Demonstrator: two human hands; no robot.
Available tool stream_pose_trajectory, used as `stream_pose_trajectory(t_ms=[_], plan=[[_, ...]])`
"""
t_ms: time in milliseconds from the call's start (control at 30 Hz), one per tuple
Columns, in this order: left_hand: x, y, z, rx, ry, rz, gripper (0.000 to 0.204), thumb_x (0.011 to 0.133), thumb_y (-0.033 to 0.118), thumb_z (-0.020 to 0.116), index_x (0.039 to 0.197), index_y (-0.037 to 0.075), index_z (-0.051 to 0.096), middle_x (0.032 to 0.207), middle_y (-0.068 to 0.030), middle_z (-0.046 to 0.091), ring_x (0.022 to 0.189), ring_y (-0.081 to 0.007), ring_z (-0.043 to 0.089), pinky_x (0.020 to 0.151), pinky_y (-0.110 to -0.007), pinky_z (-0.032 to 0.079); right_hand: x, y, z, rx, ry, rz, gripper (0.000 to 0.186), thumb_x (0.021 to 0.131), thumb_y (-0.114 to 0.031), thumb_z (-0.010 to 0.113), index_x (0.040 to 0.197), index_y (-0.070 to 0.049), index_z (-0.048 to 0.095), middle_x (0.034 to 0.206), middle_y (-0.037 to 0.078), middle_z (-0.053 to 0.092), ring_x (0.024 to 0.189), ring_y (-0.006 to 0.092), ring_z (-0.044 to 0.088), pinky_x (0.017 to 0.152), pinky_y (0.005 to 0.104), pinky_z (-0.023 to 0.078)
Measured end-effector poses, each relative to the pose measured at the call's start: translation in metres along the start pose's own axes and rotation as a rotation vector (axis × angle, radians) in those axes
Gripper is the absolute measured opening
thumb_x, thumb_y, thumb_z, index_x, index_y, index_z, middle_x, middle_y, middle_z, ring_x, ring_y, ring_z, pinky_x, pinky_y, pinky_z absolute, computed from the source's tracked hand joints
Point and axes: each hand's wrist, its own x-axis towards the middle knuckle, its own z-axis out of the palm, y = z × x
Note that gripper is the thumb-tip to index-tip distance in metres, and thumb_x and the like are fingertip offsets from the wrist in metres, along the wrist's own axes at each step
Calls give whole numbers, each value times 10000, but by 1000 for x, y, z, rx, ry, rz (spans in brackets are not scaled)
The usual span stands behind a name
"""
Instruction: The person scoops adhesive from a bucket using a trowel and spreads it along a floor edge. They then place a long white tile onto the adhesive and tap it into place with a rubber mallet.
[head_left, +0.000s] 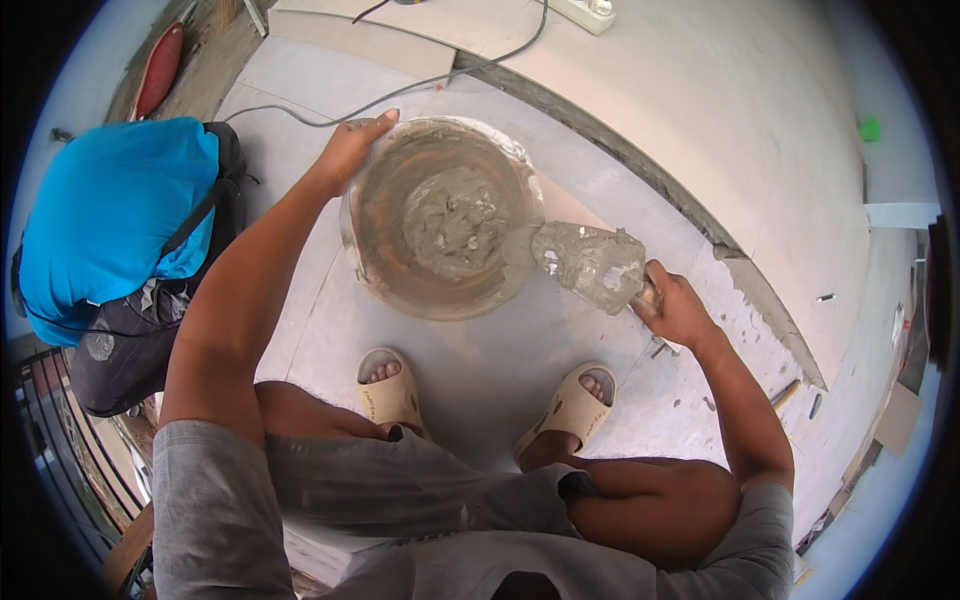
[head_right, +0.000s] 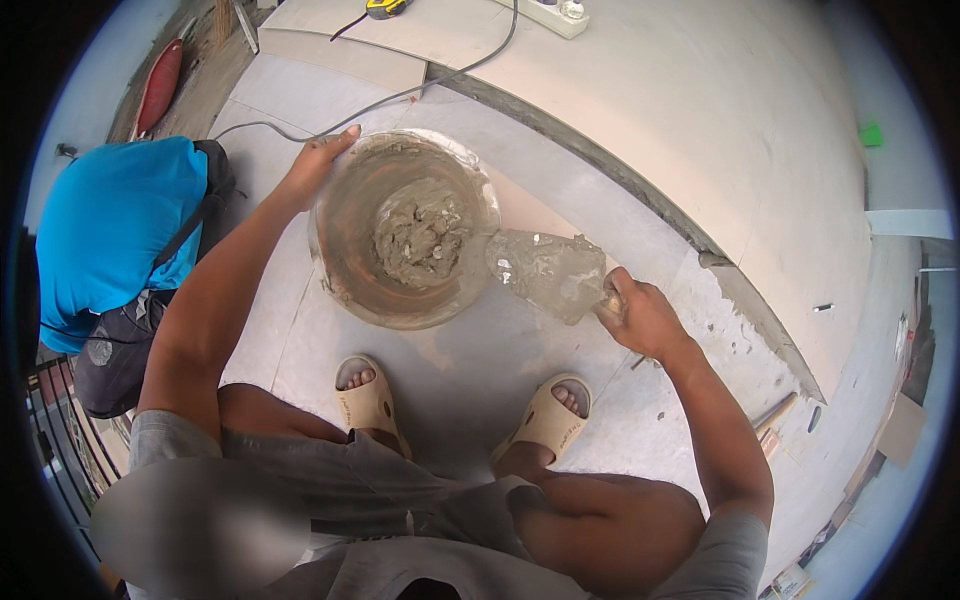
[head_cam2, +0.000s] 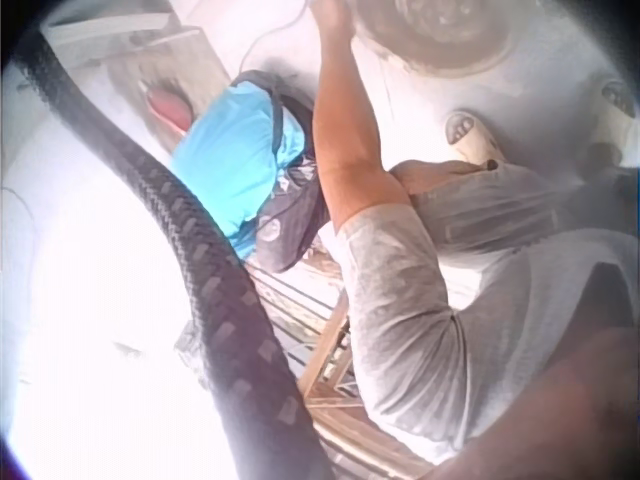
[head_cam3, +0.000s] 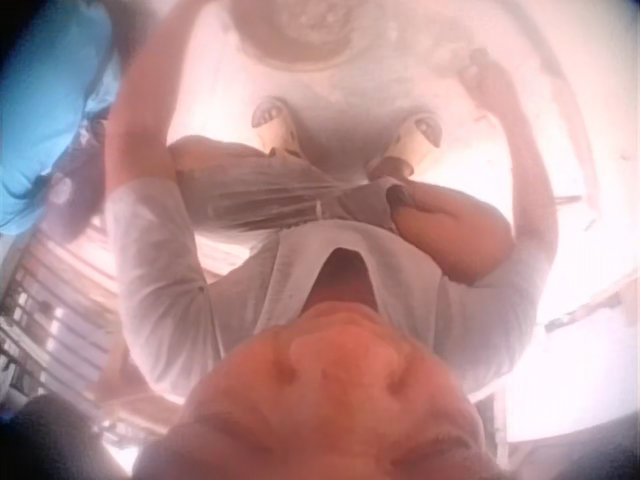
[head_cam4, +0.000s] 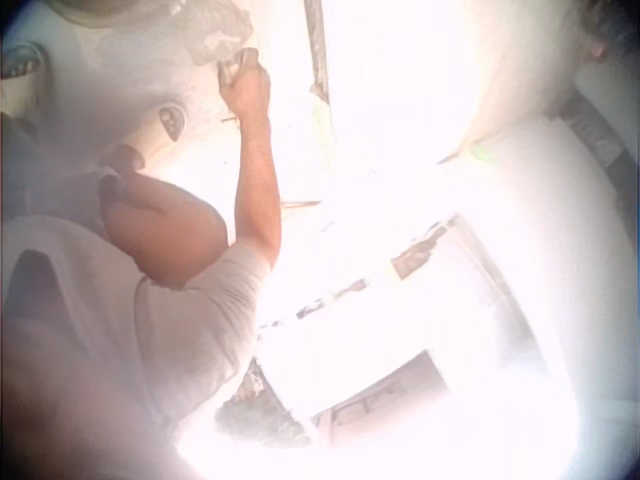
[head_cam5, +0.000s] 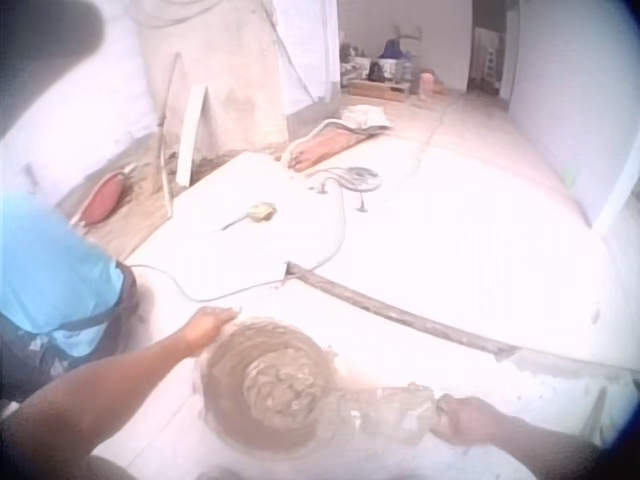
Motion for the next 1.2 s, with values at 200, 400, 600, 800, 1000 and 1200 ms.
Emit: stream_pose_trajectory(t_ms=[200, 400, 600, 800, 1000, 1200], plan=[[-1, 2, 0, 26, 33, -29, 701, 843, 523, 671, 1067, -140, 648, 997, -272, 671, 900, -313, 682, 818, -377, 548, 21, -65, -5, 434, -116, -234, 326, 977, -329, 542, 931, -7, 551, 685, 86, 567, 610, 206, 599, 586, 331, 500], [2, -1, -3, -6, -79, -1, 691, 833, 519, 682, 1062, -133, 657, 997, -268, 673, 908, -307, 681, 812, -379, 548, 34, -93, -3, 480, -379, 128, 505, 1005, -484, 401, 882, -26, 575, 629, 60, 524, 499, 140, 517, 486, 300, 450], [-2, -5, 1, 21, 69, 27, 714, 847, 522, 663, 1105, -143, 639, 1028, -270, 670, 938, -308, 674, 836, -376, 538, -1, -44, -20, 366, -357, 212, 477, 1020, -440, 426, 870, -14, 580, 590, 40, 520, 462, 116, 501, 454, 269, 428], [15, -18, -11, 18, -58, -37, 707, 847, 567, 647, 1080, -100, 645, 1029, -225, 667, 938, -274, 664, 840, -376, 534, -17, -22, -24, 253, -14, -70, 270, 949, -270, 546, 924, -4, 581, 600, 85, 504, 554, 224, 540, 561, 358, 445], [4, -8, -2, -18, -28, -5, 636, 871, 516, 638, 1034, -97, 682, 990, -220, 681, 881, -254, 659, 776, -367, 531, 48, -73, 19, -181, 56, -451, 251, 878, -160, 621, 1062, -7, 543, 991, 175, 557, 923, 347, 576, 785, 445, 464], [12, -19, -9, -21, -39, -30, 608, 874, 515, 638, 987, -79, 696, 945, -180, 687, 863, -224, 642, 805, -356, 503, 85, -37, 59, -253, 63, -473, 181, 880, -110, 586, 1023, -3, 553, 1007, 159, 565, 968, 340, 561, 847, 439, 452]])
